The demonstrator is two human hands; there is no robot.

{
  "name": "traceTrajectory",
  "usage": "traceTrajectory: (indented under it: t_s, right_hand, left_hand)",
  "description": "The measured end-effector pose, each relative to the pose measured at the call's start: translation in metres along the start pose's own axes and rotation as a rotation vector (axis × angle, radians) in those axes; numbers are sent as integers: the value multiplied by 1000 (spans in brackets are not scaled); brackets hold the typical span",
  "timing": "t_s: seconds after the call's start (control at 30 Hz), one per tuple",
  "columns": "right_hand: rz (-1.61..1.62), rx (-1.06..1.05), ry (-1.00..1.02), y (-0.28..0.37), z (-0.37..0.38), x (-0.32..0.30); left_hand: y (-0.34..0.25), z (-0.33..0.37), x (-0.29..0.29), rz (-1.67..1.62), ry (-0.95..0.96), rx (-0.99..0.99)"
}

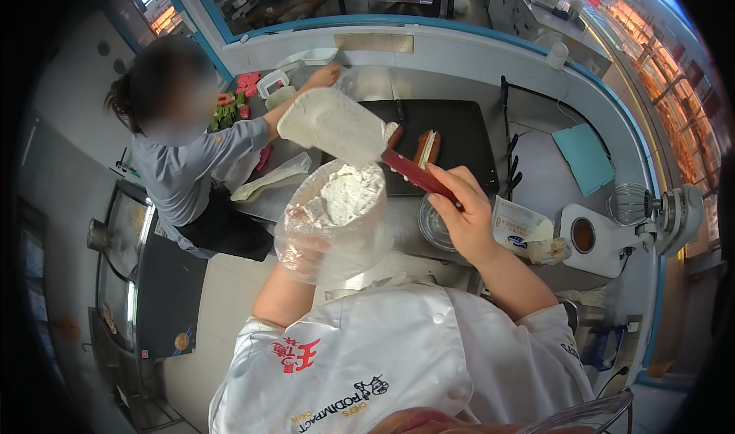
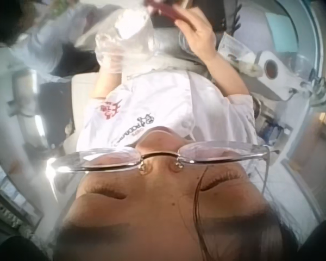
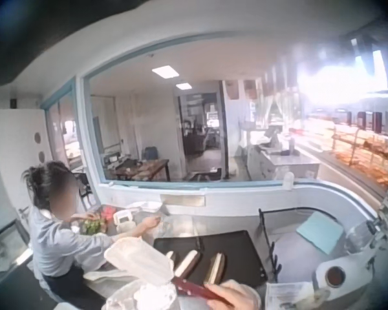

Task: The person slices long bread rolls lengthwise and fills them with white cream using a piping bag. They repeat this process for multiple rolls, placing the finished items on a black tray. A coworker is visible in the background handling containers.

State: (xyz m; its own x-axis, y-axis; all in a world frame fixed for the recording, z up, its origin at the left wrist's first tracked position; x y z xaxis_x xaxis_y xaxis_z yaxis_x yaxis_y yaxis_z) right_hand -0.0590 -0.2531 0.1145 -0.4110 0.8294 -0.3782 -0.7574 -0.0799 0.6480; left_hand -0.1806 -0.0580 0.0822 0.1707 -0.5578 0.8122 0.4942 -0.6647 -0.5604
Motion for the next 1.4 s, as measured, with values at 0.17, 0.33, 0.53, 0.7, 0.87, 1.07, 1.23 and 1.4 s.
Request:
traceTrajectory:
  t_s: [0.17, 0.33, 0.53, 0.7, 0.87, 1.07, 1.23, 1.4]
  right_hand:
    - [16, 40, 40, 1, 0, 20]
    - [-95, -56, -38, 0, -8, 17]
    - [-119, -61, -129, -9, -23, 13]
    - [-68, -79, -61, -6, -22, 7]
    - [-178, -74, -5, -28, -41, -30]
    - [-203, 11, -62, -15, -35, -54]
    - [-241, 12, 10, -5, -35, -41]
    - [-380, -128, -1, 8, -32, -33]
  left_hand:
    - [10, -2, 8, -109, 1, 14]
    - [6, -2, 4, -167, -30, 72]
    - [1, -11, 5, -189, -61, 114]
    - [-4, -6, -19, -198, -117, 65]
    - [-35, -8, -15, 3, -107, 132]
    - [-40, -13, 5, 482, 5, 122]
    - [-31, -13, 27, 779, 118, 41]
    - [-17, -17, 24, 311, 67, 16]
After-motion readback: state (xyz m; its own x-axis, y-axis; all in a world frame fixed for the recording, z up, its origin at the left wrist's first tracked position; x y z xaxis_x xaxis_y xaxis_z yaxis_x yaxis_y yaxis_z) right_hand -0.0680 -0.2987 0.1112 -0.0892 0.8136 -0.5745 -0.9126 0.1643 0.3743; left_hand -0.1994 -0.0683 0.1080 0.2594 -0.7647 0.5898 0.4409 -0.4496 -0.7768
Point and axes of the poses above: each hand's wrist, its own z-axis towards the middle knuckle, its own x-axis out of the palm, y = z × x, the point moved 7 cm from there along z, towards the middle knuckle, and after that the axes turned 11 degrees about -z, right-handed, at the moved point
